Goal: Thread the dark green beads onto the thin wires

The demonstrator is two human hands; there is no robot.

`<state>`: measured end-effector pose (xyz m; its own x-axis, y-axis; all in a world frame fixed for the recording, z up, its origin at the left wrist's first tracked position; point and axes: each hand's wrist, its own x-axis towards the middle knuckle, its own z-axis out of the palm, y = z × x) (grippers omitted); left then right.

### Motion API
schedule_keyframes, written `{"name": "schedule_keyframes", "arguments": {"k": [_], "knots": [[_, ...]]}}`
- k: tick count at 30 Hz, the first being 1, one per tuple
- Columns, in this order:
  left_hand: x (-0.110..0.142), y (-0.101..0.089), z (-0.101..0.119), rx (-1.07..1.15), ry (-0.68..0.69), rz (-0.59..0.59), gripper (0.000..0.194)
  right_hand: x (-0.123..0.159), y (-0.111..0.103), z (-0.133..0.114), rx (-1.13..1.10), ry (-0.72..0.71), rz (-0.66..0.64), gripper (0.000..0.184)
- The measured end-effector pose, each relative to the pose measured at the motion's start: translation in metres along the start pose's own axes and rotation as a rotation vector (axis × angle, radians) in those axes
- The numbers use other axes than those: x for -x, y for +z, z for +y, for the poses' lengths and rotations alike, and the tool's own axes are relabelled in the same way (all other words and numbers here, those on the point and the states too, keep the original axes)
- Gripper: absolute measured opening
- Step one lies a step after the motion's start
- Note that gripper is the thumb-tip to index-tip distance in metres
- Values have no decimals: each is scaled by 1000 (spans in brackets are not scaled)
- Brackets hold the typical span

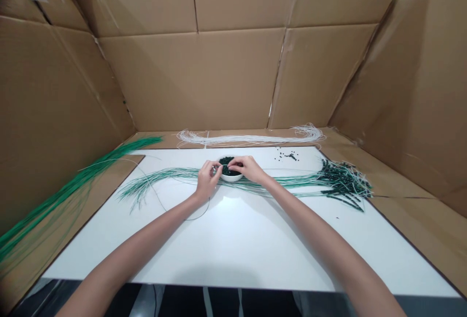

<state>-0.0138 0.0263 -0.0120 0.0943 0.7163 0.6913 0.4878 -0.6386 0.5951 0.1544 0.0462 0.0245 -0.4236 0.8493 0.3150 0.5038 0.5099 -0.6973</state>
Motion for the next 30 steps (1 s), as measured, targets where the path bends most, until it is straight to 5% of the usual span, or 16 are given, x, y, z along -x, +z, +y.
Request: {"name": "schedule_keyframes", "arguments": {"k": [9,30], "knots": [[1,-1,2,2,27,-15,10,3,0,-1,-190,12,99,25],[2,-1,1,26,56,-33,10,4,2,-1,-220,27,128,25]]}}
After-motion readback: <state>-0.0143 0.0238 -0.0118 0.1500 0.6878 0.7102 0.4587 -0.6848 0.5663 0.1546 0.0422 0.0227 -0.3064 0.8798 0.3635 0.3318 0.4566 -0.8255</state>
